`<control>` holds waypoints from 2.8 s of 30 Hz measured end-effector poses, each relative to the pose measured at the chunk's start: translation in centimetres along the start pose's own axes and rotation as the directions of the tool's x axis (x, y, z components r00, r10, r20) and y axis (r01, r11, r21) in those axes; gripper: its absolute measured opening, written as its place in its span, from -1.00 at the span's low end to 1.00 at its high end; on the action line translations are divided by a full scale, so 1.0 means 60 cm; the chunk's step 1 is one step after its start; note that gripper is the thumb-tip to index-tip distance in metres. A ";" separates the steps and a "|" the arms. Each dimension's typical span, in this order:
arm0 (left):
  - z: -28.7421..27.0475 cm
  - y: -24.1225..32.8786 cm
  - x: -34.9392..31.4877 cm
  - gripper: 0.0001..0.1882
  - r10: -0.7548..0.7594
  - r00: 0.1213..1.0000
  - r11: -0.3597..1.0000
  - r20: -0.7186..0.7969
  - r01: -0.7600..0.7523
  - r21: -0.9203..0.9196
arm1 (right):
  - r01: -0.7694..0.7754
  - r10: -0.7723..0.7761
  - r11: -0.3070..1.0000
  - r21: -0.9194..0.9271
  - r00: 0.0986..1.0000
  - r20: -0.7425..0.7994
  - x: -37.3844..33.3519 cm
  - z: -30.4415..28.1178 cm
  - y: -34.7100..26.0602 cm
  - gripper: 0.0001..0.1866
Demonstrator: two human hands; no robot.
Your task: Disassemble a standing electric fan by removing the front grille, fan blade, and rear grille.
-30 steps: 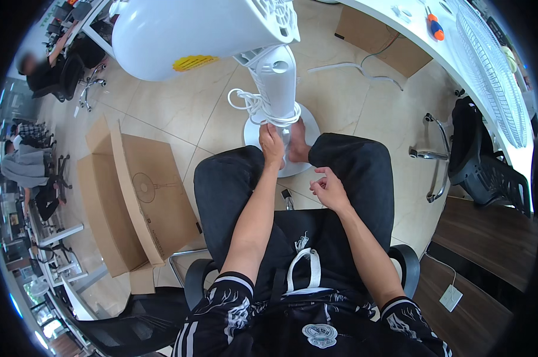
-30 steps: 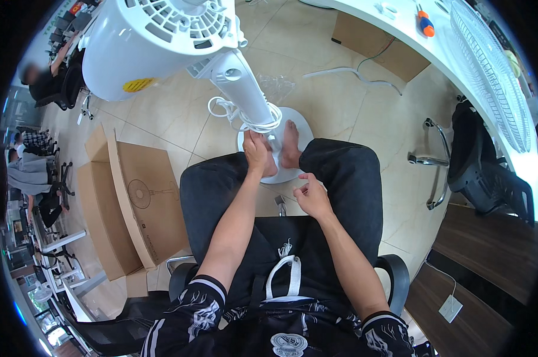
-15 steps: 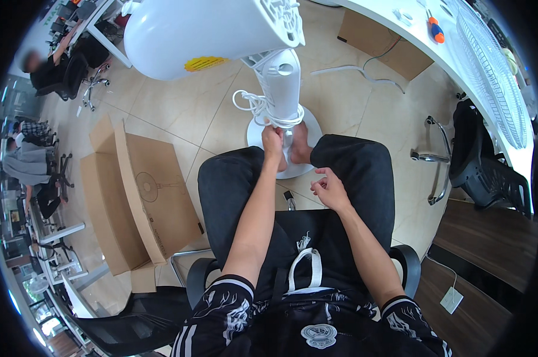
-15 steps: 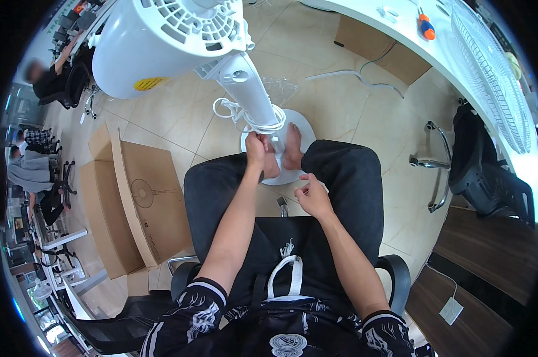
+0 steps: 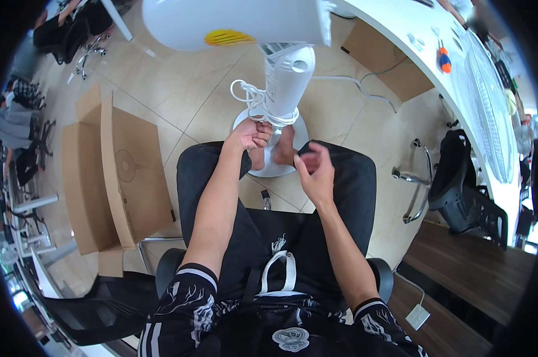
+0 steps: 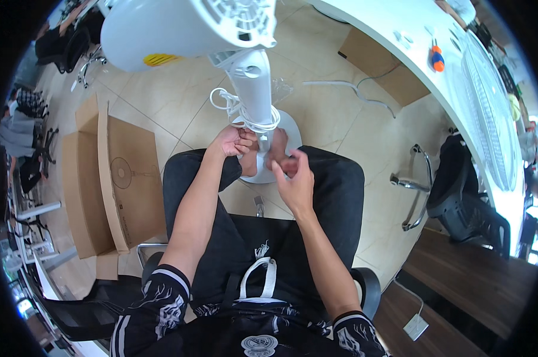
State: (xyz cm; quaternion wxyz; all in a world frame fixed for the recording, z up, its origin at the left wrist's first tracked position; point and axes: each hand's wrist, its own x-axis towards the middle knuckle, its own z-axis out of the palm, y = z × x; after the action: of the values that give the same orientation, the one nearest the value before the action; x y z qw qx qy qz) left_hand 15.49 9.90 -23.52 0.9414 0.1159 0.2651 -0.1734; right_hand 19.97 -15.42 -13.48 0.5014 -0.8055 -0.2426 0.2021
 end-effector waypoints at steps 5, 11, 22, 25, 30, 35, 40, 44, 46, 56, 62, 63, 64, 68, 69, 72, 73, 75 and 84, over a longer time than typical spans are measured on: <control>-0.035 0.003 0.005 -0.61 0.006 1.000 0.998 0.031 -0.007 0.058 | 0.456 -0.511 0.855 -0.246 0.820 -0.259 0.115 0.048 -0.153 -0.17; -0.019 -0.012 0.020 -0.56 0.029 0.996 0.990 0.081 -0.018 -0.140 | 0.392 -0.399 0.917 -0.078 0.902 -0.162 0.174 0.052 -0.205 -0.63; 0.031 -0.082 0.002 -0.52 0.266 0.955 0.941 -0.133 -0.287 -0.180 | 0.457 -0.455 0.885 0.084 0.817 0.355 0.239 0.004 -0.202 -0.50; 0.033 -0.088 -0.024 -0.55 0.308 0.940 0.943 -0.146 -0.322 -0.086 | 0.458 -0.408 0.889 0.005 0.786 0.465 0.245 -0.003 -0.204 -0.47; 0.021 -0.061 -0.021 -0.65 0.734 0.654 0.610 -0.185 -0.512 0.605 | 0.455 -0.402 0.890 -0.003 0.790 0.464 0.341 -0.059 -0.090 -0.52; 0.012 0.009 -0.066 -0.03 0.763 0.409 -0.268 0.500 -0.504 0.821 | 0.358 -0.417 0.882 0.307 0.896 0.150 0.276 -0.048 -0.075 -0.53; 0.089 0.026 -0.128 -0.27 0.585 0.746 -0.255 0.319 -0.204 0.945 | 0.339 -0.176 0.762 0.551 0.928 -0.329 0.155 0.037 -0.053 -0.54; 0.000 0.025 -0.093 -0.38 0.598 0.636 -0.439 0.488 -0.250 0.863 | -0.090 0.122 0.991 0.100 0.916 -0.383 0.054 0.144 0.073 -0.57; 0.036 0.016 -0.071 -0.04 0.581 0.671 -0.420 0.460 -0.237 0.876 | 0.056 -0.074 0.997 -0.054 0.899 -0.431 0.057 0.176 0.095 -0.60; 0.068 -0.029 -0.056 -0.25 0.662 0.533 -0.362 0.527 -0.389 0.847 | 0.144 -0.422 0.806 -0.574 0.820 -0.387 0.102 0.202 0.108 -0.81; 0.107 -0.036 -0.079 -0.31 0.724 0.538 -0.332 0.432 -0.277 0.902 | 0.150 -0.395 0.838 -0.525 0.831 -0.392 0.114 0.220 0.111 -0.82; 0.113 -0.039 -0.080 -0.31 0.722 0.540 -0.335 0.432 -0.274 0.902 | 0.181 -0.411 0.845 -0.503 0.822 -0.394 0.117 0.221 0.116 -0.82; 0.118 -0.041 -0.081 -0.31 0.726 0.550 -0.314 0.412 -0.269 0.911 | 0.212 -0.427 0.851 -0.481 0.813 -0.396 0.120 0.221 0.122 -0.82; 0.113 -0.043 -0.077 -0.33 0.734 0.542 -0.335 0.410 -0.236 0.912 | 0.253 -0.430 0.865 -0.433 0.820 -0.379 0.129 0.221 0.143 -0.82; 0.111 -0.045 -0.075 -0.34 0.739 0.535 -0.344 0.410 -0.224 0.912 | 0.264 -0.436 0.861 -0.435 0.823 -0.363 0.129 0.221 0.147 -0.82; 0.108 -0.050 -0.067 -0.36 0.754 0.528 -0.313 0.390 -0.233 0.921 | 0.253 -0.411 0.866 -0.431 0.852 -0.325 0.133 0.222 0.158 -0.82; 0.108 -0.053 -0.066 -0.36 0.752 0.535 -0.311 0.384 -0.226 0.923 | 0.236 -0.384 0.872 -0.430 0.873 -0.300 0.133 0.223 0.160 -0.83; 0.109 -0.056 -0.067 -0.39 0.783 0.539 -0.223 0.311 -0.223 0.949 | 0.259 -0.429 0.862 -0.437 0.832 -0.352 0.134 0.221 0.155 -0.83; 0.125 -0.084 -0.063 -0.40 0.819 0.425 -0.420 0.385 -0.013 0.907 | 0.381 -0.490 0.867 -0.321 0.771 -0.408 0.147 0.205 0.154 -0.83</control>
State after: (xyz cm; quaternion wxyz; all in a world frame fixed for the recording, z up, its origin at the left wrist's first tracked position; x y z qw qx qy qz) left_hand 13.94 3.99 -15.88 0.3519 0.8907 0.2128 0.1936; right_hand 21.80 -4.96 -27.66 0.4862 -0.8013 -0.3135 -0.1528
